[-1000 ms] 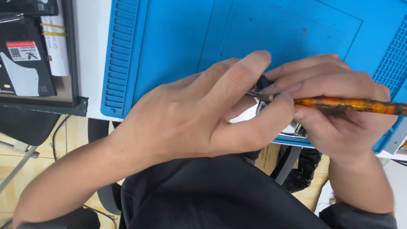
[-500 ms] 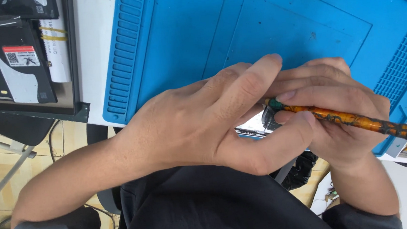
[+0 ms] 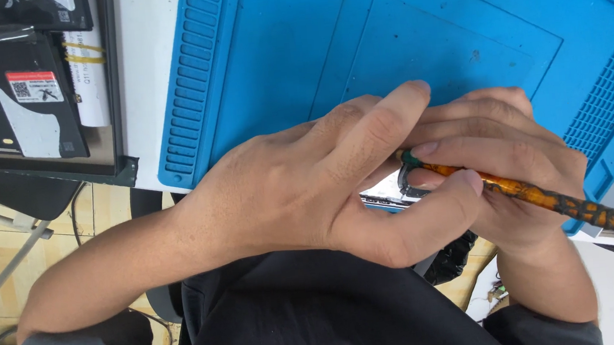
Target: Technician performing final assembly of a mobile phone by securing internal components with a screwdriver.
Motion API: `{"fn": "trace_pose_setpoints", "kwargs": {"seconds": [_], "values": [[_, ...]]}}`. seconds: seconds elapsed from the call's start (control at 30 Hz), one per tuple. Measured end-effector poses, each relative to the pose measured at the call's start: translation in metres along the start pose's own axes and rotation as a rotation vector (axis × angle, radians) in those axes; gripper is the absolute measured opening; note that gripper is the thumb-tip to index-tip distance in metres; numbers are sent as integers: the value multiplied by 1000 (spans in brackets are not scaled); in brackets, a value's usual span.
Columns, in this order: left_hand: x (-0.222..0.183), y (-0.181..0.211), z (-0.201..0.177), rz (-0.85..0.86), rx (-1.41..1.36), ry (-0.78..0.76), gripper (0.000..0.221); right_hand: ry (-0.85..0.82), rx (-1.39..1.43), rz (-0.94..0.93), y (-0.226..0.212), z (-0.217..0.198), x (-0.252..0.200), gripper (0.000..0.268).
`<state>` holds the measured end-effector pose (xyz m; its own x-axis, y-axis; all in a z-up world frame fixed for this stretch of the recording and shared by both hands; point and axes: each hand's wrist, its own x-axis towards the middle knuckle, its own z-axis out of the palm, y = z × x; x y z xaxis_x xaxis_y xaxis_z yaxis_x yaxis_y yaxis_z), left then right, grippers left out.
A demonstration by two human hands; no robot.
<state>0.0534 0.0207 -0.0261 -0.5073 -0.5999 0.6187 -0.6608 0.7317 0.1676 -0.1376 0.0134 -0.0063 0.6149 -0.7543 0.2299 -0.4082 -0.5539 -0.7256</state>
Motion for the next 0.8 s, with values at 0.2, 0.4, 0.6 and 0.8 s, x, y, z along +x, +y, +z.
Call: {"fn": "trace_pose_setpoints", "kwargs": {"seconds": [0.2,0.4,0.6,0.8], "values": [[0,1,1,4,-3,16,37,-4,-16,-35,2,-1,0,14],[-2,2,4,42,-36,18,38,7,-15,-37,3,-2,-4,15],[2,6,5,-12,-88,66,32,21,38,14,5,-2,-7,17],[2,10,6,-77,-158,88,26,19,61,62,3,-3,-8,16]]}}
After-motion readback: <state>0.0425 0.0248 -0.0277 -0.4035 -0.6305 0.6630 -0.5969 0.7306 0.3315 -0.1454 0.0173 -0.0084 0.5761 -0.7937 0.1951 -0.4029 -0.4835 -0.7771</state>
